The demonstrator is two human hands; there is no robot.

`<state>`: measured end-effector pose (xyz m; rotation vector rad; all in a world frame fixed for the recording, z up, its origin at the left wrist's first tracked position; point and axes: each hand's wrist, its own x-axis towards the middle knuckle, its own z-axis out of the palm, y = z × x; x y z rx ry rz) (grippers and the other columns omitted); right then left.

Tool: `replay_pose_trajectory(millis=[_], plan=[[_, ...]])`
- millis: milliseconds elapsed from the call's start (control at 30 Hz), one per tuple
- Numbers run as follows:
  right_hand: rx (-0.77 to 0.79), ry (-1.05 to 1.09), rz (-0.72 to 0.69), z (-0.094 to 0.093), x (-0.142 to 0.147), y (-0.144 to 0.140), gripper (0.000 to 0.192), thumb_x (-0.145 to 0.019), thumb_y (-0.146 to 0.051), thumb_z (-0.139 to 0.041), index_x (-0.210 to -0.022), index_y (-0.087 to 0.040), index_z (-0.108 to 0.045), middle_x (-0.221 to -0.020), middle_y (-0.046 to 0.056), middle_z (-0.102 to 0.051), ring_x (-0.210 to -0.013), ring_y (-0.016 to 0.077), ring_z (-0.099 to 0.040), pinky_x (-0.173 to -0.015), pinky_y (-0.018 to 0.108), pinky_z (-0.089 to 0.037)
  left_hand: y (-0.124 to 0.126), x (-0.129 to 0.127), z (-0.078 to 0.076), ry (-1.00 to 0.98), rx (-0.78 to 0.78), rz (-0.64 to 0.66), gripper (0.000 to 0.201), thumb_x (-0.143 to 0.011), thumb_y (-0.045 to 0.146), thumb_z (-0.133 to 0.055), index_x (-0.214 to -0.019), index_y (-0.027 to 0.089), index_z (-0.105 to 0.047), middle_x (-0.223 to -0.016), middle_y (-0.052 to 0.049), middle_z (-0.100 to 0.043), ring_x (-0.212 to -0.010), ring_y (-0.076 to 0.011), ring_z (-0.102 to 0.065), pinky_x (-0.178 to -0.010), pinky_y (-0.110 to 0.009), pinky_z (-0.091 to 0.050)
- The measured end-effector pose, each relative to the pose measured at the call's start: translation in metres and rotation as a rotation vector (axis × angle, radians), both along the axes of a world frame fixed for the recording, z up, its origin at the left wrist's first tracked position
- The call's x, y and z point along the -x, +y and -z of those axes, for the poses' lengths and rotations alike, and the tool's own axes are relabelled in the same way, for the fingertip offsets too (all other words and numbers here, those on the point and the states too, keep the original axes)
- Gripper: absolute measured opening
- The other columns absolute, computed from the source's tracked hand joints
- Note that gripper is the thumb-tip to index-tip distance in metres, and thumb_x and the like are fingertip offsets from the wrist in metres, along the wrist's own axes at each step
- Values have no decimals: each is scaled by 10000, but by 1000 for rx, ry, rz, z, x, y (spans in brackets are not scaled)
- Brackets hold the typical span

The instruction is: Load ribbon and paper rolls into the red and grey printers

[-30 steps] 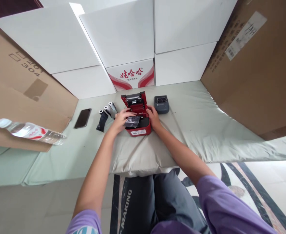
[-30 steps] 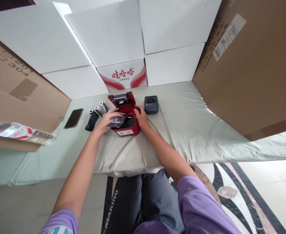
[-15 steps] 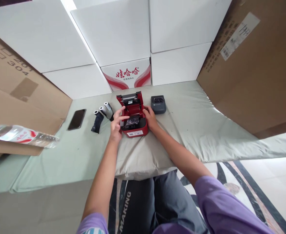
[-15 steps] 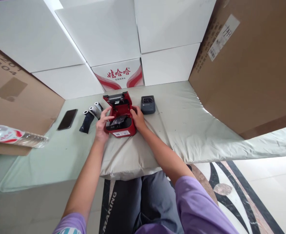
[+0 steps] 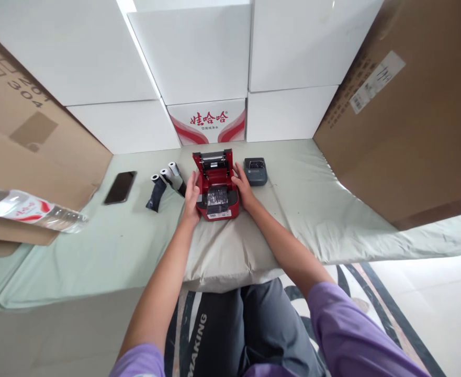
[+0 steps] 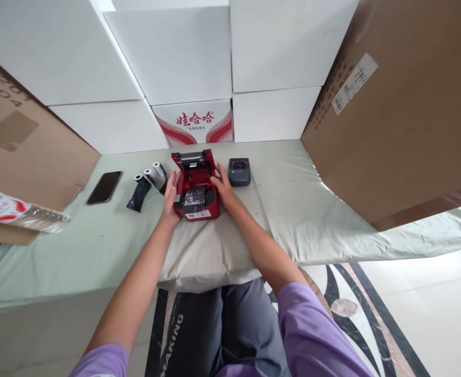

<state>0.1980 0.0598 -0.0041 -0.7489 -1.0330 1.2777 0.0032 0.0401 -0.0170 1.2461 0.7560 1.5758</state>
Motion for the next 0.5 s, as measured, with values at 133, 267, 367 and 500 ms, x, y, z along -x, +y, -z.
replay_pose_trajectory(millis=[133, 267, 367, 500], plan=[[-4, -1, -11, 1, -2, 2, 960, -737, -664, -790, -1579, -351, -454, -1734, -2, -381, -1589, 304, -388, -1346, 520, -301, -1, -1, -1, -5, 4, 6, 765, -916, 689, -666, -1578, 339, -508, -1734, -50, -383, -1641, -290, -284, -1357, -458, -250], [2, -15, -2, 1, -4, 5, 944, -738, -672, -769, -1566, -328, -477, -1710, 2, -421, -1599, 309, -369, -1355, 523, -270, -1, -1, -1, 2, -16, 9, 759, -919, 697, -655, -1573, 337, -517, -1725, -50, -401, -1636, -293, -297, -1361, -467, -236], [-57, -65, 10, 2, -7, 8, 856, -784, -694, -711, -1537, -333, -523, -1701, -18, -430, -1611, 298, -342, -1367, 507, -229, -2, -2, -1, 23, -35, 22, 735, -944, 695, -619, -1581, 347, -504, -1725, -43, -402, -1639, -291, -291, -1364, -465, -229], [-121, -147, -2, 3, -11, 11, 798, -830, -727, -641, -1524, -348, -533, -1698, -39, -419, -1661, 268, -207, -1390, 490, -123, -3, -3, -4, 19, -22, 37, 756, -929, 718, -622, -1578, 349, -506, -1732, -36, -388, -1646, -296, -268, -1367, -466, -223]])
